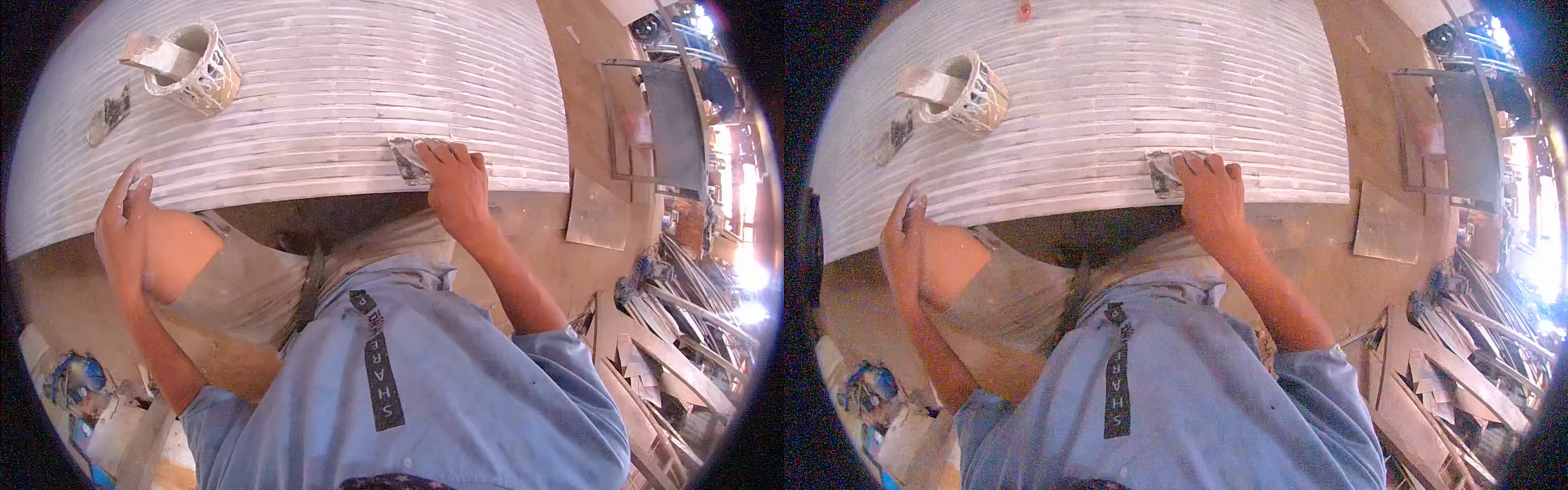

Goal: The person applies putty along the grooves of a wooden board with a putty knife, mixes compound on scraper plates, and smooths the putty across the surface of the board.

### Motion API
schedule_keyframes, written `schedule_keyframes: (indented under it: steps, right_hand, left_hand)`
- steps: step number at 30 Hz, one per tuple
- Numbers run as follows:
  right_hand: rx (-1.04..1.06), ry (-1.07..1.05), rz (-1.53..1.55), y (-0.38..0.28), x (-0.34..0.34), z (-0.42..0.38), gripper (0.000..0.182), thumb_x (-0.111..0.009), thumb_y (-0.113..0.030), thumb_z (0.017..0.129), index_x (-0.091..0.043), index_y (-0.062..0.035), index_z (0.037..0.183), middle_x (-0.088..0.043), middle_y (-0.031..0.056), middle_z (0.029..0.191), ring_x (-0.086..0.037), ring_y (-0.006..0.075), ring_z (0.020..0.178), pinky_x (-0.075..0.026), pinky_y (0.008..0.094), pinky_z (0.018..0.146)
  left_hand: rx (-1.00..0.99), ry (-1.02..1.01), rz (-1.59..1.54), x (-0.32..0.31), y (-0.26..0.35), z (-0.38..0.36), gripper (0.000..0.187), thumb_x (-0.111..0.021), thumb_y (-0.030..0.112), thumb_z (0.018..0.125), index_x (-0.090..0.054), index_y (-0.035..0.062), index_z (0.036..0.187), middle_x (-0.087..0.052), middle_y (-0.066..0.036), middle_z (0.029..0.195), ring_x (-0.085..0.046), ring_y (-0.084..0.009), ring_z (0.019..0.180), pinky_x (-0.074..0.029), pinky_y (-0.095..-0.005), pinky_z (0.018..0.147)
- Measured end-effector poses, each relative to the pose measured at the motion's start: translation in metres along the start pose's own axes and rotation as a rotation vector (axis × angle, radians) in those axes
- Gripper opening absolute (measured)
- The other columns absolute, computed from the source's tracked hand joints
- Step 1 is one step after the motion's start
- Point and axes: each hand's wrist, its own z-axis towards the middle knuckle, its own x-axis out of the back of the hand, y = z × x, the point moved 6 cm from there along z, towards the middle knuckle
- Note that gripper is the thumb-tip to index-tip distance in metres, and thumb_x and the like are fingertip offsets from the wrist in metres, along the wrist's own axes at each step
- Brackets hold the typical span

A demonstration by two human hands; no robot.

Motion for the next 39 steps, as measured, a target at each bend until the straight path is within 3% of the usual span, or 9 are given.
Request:
schedule_keyframes:
  steps: [3, 9, 11, 14, 16, 25, 31, 36, 39]
  right_hand:
    - [-0.007, -0.102, -0.037, -0.007, 0.001, -0.014, 0.052, -0.059, -0.005, 0.074, -0.055, -0.0111, 0.126, -0.059, 0.0066, 0.121, -0.054, 0.0275, 0.106, -0.041, 0.045, 0.091]
    - [0.003, -0.147, 0.052, -0.008, 0.01, -0.034, 0.053, -0.059, -0.004, 0.073, -0.056, -0.0106, 0.125, -0.061, 0.0072, 0.12, -0.054, 0.0282, 0.108, -0.042, 0.0445, 0.092]
    - [0.017, -0.153, 0.076, -0.002, 0.021, -0.025, 0.051, -0.058, -0.004, 0.073, -0.058, -0.0107, 0.123, -0.062, 0.0073, 0.12, -0.055, 0.0283, 0.108, -0.042, 0.0445, 0.092]
    - [0.064, -0.105, 0.164, -0.001, 0.038, 0.013, 0.045, -0.056, -0.002, 0.073, -0.063, -0.0105, 0.117, -0.065, 0.0095, 0.115, -0.058, 0.0301, 0.104, -0.044, 0.0464, 0.09]
    - [0.13, 0.158, 0.245, 0.001, 0.045, 0.058, 0.041, -0.053, 0.0, 0.076, -0.064, -0.0101, 0.114, -0.066, 0.0127, 0.112, -0.06, 0.0314, 0.101, -0.045, 0.048, 0.088]
    - [0.097, 0.069, 0.014, 0.023, -0.006, 0.231, 0.037, -0.052, -0.004, 0.085, -0.067, -0.0172, 0.115, -0.069, 0.0134, 0.104, -0.065, 0.0318, 0.093, -0.049, 0.0454, 0.09]
    - [0.039, -0.084, 0.013, 0.021, -0.014, 0.193, 0.038, -0.054, -0.006, 0.082, -0.067, -0.0189, 0.115, -0.069, 0.0103, 0.099, -0.065, 0.0303, 0.092, -0.05, 0.044, 0.089]
    - [0.216, 0.091, 0.026, -0.002, -0.008, 0.145, 0.039, -0.054, -0.003, 0.076, -0.067, -0.0144, 0.111, -0.068, 0.0101, 0.1, -0.063, 0.0302, 0.094, -0.049, 0.0437, 0.085]
    - [0.181, -0.006, 0.042, -0.012, -0.005, 0.118, 0.043, -0.052, -0.001, 0.074, -0.065, -0.0127, 0.114, -0.068, 0.0079, 0.107, -0.061, 0.0289, 0.101, -0.048, 0.0441, 0.086]
  left_hand:
    - [-0.051, 0.013, 0.025, 0.002, -0.002, 0.0, 0.039, -0.056, 0.033, 0.096, -0.06, 0.0144, 0.13, -0.061, -0.018, 0.126, -0.058, -0.0313, 0.117, -0.042, -0.0368, 0.101]
    - [0.059, -0.018, -0.059, 0.007, 0.004, -0.003, 0.04, -0.057, 0.032, 0.094, -0.06, 0.0136, 0.13, -0.06, -0.018, 0.127, -0.057, -0.0308, 0.118, -0.041, -0.0368, 0.102]
    - [-0.016, -0.054, -0.009, 0.004, 0.003, 0.001, 0.041, -0.059, 0.033, 0.093, -0.06, 0.0143, 0.13, -0.061, -0.019, 0.125, -0.059, -0.0305, 0.116, -0.042, -0.0376, 0.101]
    - [-0.12, 0.095, -0.009, 0.006, 0.006, -0.003, 0.039, -0.064, 0.031, 0.09, -0.063, 0.0129, 0.124, -0.065, -0.017, 0.116, -0.064, -0.0315, 0.097, -0.048, -0.0383, 0.088]
    - [-0.097, 0.085, -0.026, 0.008, 0.008, -0.003, 0.039, -0.064, 0.031, 0.09, -0.063, 0.0122, 0.123, -0.066, -0.017, 0.115, -0.064, -0.0322, 0.095, -0.048, -0.0395, 0.086]
    - [-0.104, 0.084, -0.1, 0.01, 0.005, 0.003, 0.038, -0.066, 0.031, 0.089, -0.065, 0.0112, 0.12, -0.066, -0.018, 0.111, -0.063, -0.0334, 0.097, -0.049, -0.0409, 0.084]
    - [-0.103, 0.11, -0.101, 0.009, 0.01, 0.004, 0.037, -0.067, 0.032, 0.088, -0.066, 0.0133, 0.12, -0.067, -0.018, 0.107, -0.063, -0.0317, 0.093, -0.048, -0.0401, 0.084]
    - [-0.023, 0.049, -0.103, 0.004, 0.003, 0.005, 0.037, -0.066, 0.034, 0.088, -0.065, 0.0164, 0.121, -0.068, -0.017, 0.104, -0.064, -0.0306, 0.09, -0.049, -0.0398, 0.083]
    - [-0.09, 0.098, -0.036, 0.005, 0.005, 0.003, 0.038, -0.065, 0.035, 0.089, -0.065, 0.0167, 0.122, -0.068, -0.016, 0.1, -0.063, -0.0299, 0.087, -0.049, -0.0394, 0.082]
